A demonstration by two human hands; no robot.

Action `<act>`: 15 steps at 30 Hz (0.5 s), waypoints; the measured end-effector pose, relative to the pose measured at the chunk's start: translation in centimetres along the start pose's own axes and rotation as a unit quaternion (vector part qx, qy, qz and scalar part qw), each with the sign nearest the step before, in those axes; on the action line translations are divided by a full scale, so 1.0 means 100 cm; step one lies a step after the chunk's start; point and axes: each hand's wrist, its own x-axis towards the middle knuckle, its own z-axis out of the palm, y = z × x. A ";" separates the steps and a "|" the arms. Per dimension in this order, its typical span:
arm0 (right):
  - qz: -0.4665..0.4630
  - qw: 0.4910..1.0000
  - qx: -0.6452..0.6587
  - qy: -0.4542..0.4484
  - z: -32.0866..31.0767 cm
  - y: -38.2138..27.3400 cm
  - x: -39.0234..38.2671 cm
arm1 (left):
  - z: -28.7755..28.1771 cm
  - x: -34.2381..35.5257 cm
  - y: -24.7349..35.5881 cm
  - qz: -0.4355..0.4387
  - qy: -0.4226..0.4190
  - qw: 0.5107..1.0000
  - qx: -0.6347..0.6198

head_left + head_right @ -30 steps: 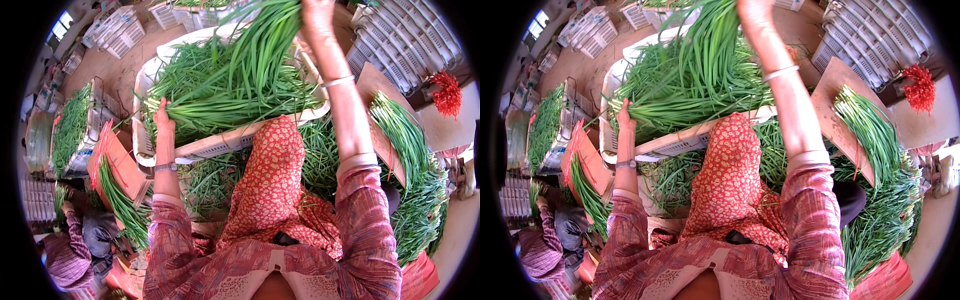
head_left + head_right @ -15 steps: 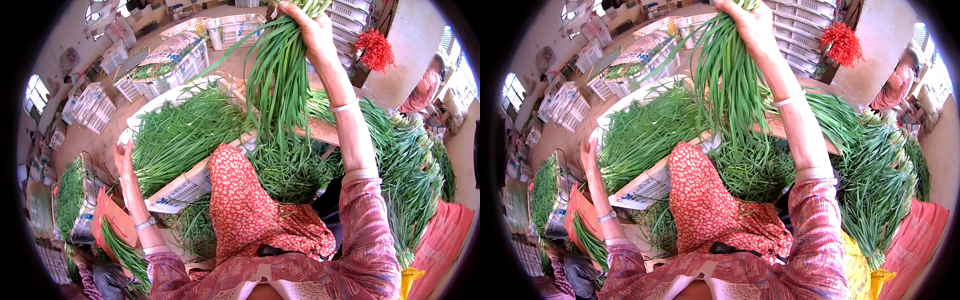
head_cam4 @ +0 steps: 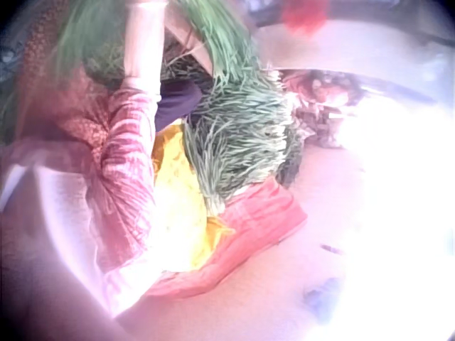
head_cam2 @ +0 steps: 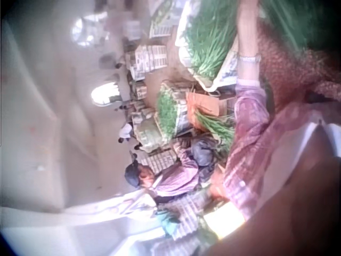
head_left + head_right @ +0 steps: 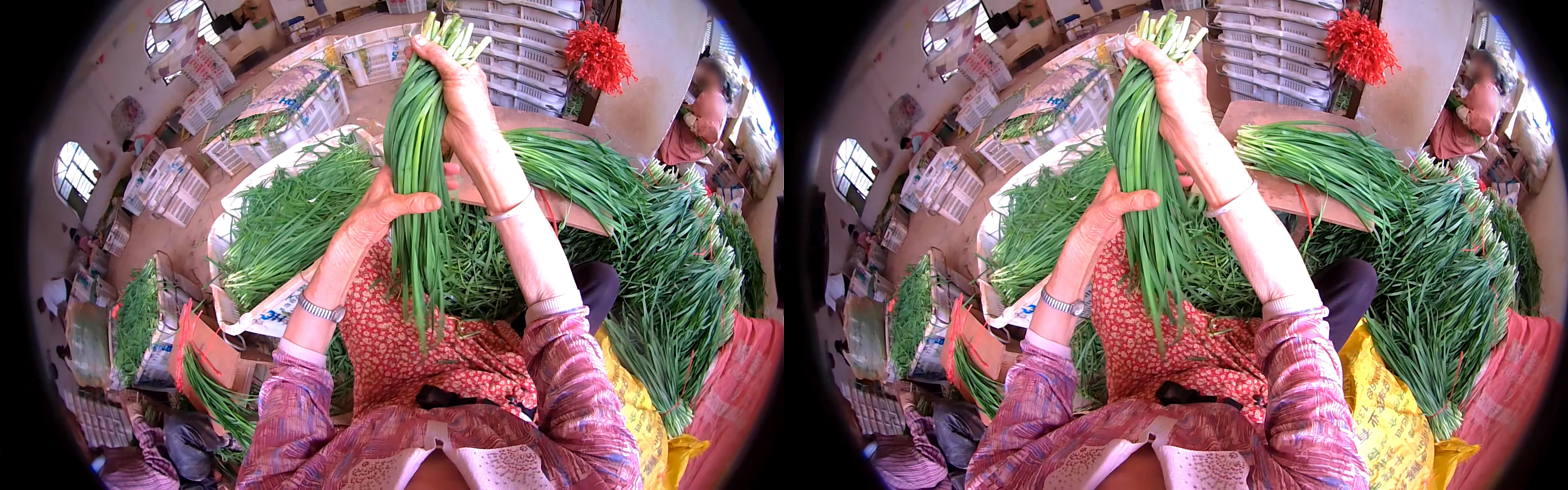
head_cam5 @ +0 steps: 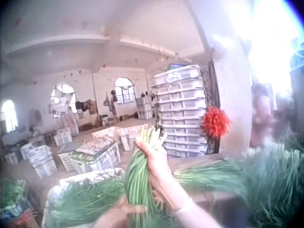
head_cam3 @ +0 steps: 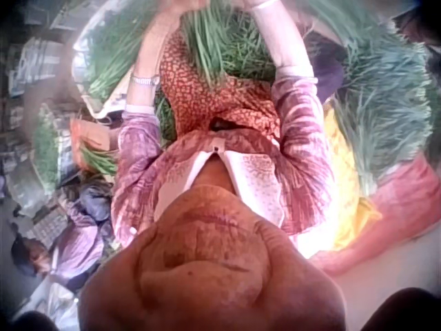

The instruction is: The person sorts through green onions, gathers them into bundles, and secures each bunch with a red rubber band.

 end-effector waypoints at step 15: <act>-0.003 0.936 -0.343 -0.077 -0.034 0.008 -0.037 | -0.040 -0.035 0.058 -0.104 0.171 0.977 0.072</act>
